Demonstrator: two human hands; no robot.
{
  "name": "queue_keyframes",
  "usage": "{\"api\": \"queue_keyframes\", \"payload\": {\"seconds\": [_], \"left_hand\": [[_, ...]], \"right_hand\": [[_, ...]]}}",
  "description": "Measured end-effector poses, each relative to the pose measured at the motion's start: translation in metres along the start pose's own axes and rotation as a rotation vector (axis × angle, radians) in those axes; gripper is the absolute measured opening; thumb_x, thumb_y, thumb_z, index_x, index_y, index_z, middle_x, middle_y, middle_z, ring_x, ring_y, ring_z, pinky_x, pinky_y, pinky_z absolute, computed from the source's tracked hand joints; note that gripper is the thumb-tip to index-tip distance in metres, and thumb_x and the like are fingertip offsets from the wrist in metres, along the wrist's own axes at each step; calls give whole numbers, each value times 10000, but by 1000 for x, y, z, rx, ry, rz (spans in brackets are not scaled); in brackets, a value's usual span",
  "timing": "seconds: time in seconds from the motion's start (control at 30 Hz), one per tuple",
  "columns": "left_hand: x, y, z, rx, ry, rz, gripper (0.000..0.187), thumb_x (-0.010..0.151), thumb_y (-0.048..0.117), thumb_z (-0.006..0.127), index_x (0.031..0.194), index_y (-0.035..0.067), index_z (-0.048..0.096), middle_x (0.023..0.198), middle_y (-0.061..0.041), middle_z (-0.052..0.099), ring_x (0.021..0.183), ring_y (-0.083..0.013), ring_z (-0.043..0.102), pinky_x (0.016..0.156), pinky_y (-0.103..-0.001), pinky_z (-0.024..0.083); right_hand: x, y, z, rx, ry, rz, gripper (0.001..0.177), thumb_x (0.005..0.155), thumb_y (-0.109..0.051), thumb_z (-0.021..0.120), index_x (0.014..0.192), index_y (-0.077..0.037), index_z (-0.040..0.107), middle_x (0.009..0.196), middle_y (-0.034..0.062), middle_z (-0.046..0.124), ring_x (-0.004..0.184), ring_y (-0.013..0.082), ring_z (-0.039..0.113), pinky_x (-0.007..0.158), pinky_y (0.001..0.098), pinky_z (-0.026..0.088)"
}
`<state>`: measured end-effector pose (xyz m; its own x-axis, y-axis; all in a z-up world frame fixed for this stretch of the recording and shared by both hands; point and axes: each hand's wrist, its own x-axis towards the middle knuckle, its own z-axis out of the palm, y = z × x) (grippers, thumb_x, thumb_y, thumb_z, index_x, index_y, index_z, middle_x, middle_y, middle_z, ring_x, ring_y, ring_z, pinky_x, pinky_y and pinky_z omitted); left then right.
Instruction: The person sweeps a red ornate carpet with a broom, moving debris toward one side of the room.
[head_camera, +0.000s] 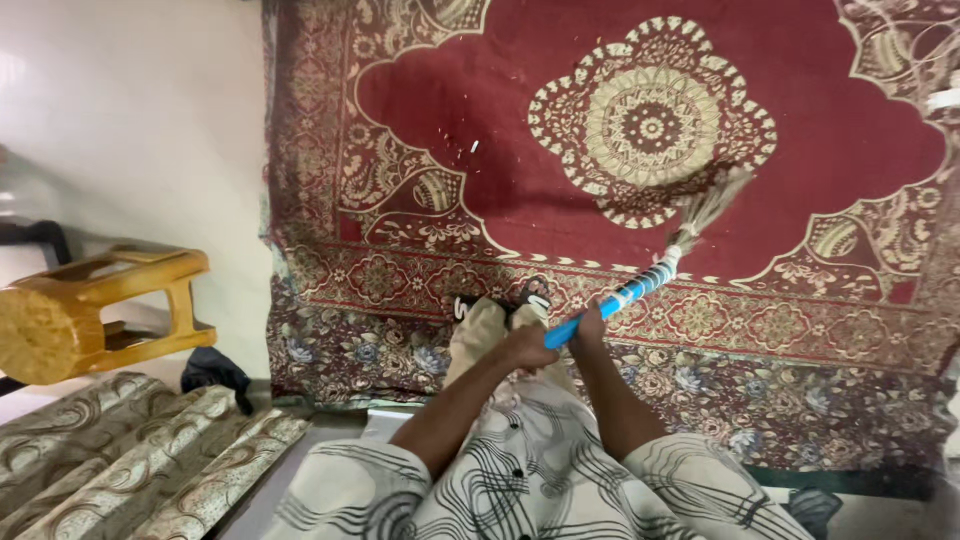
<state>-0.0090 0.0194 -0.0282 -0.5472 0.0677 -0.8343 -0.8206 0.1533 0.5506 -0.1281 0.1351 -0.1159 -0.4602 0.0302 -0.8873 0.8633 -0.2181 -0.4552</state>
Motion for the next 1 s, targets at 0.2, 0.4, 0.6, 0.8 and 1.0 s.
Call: {"api": "queue_keyframes", "payload": {"seconds": [0.2, 0.4, 0.6, 0.8, 1.0], "left_hand": [[-2, -26, 33, -188, 78, -158, 328, 847, 317, 649, 869, 7, 753, 733, -148, 753, 623, -237, 734, 636, -381, 589], [-61, -100, 68, -555, 374, -259, 344, 893, 344, 667, 930, 2, 679, 658, -125, 681, 513, -196, 661, 482, -369, 513], [-105, -118, 99, -984, 642, -380, 317, 931, 311, 700, 928, 14, 588, 617, -41, 576, 430, -147, 539, 373, -330, 437], [-106, -101, 125, -1109, 812, -398, 286, 934, 275, 693, 935, 13, 578, 610, -44, 570, 411, -153, 537, 356, -335, 419], [-147, -79, 142, -985, 737, -362, 306, 888, 192, 661, 1154, 119, 528, 583, -78, 619, 390, -172, 571, 362, -349, 453]], "right_hand": [[43, 44, -16, -540, -64, 140, 488, 1019, -474, 545, 865, -11, 576, 642, 117, 584, 512, 267, 590, 493, 427, 513], [10, 144, 8, -1149, -146, -20, 486, 916, -473, 676, 726, -26, 650, 630, 102, 645, 532, 242, 646, 500, 451, 503], [-30, 215, 35, -1469, -421, 11, 568, 956, -505, 653, 936, 62, 649, 731, 162, 719, 599, 269, 711, 542, 427, 579], [-50, 218, 37, -1527, -525, 78, 566, 928, -505, 646, 973, 53, 562, 742, 181, 734, 612, 308, 741, 566, 442, 610], [-88, 189, -4, -1467, -502, -259, 515, 966, -491, 645, 937, 17, 566, 667, 147, 690, 541, 263, 691, 513, 429, 555]]}}
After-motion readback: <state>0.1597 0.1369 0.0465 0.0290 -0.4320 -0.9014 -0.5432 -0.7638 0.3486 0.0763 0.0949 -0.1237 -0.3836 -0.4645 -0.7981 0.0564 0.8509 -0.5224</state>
